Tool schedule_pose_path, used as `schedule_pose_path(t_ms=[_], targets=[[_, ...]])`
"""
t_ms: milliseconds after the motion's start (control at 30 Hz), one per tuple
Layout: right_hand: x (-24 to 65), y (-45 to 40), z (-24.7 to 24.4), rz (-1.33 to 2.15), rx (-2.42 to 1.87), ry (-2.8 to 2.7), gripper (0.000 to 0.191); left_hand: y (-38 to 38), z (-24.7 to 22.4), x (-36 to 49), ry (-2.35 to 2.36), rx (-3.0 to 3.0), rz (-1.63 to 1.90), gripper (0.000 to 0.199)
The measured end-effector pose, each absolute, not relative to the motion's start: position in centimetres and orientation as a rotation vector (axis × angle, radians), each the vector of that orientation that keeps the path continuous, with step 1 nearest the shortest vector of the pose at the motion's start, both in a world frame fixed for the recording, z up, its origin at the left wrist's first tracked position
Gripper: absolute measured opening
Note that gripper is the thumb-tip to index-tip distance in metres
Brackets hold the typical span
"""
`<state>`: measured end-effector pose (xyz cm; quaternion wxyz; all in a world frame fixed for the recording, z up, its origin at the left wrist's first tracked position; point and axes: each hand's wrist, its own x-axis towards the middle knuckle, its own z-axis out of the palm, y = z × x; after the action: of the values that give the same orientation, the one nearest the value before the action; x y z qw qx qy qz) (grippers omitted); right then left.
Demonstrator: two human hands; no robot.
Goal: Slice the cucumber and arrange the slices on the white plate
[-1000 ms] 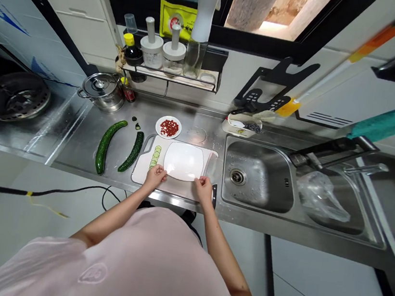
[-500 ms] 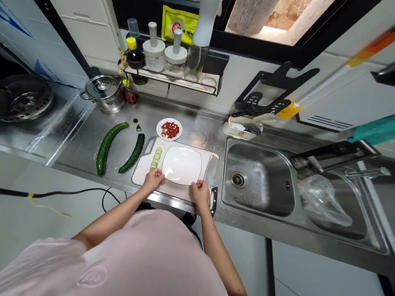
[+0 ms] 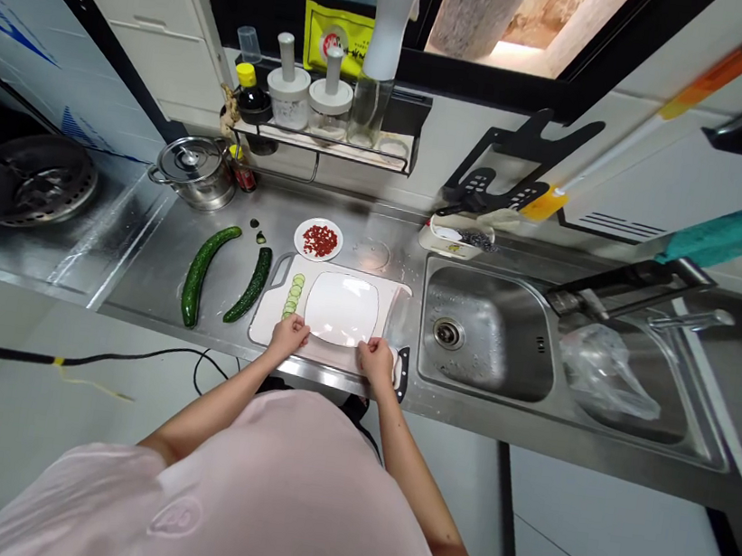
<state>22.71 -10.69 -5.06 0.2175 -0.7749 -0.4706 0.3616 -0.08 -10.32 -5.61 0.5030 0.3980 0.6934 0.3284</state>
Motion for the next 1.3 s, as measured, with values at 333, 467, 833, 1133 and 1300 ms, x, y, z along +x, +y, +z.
schedule_pose_path(t_ms=[333,467,833,1133,1300], targets=[[22.8,-10.7,-5.5,0.994,-2.094,-1.255,0.017,-10.5,-5.4,-0.1,1.667,0.948,0.785,0.013],[22.8,-10.8,-5.5,1.005,-2.097,-1.26,0.017,-10.6,-4.7,-0.2,1.7,0.977,0.764,0.013],[22.8,-10.7,-4.7,1.056,-2.123,-1.245,0.019,-11.0,-1.8,-3.5,2.168,1.571,0.486,0.019],[23.1,-10.9,-4.2,1.009,-2.122,-1.241,0.026,-10.7,-2.4,-3.9,2.219,1.712,0.392,0.022],[23.6,-11.2,-4.5,0.969,-2.102,-1.282,0.028,-10.8,-2.7,-4.1,2.225,1.722,0.408,0.023]])
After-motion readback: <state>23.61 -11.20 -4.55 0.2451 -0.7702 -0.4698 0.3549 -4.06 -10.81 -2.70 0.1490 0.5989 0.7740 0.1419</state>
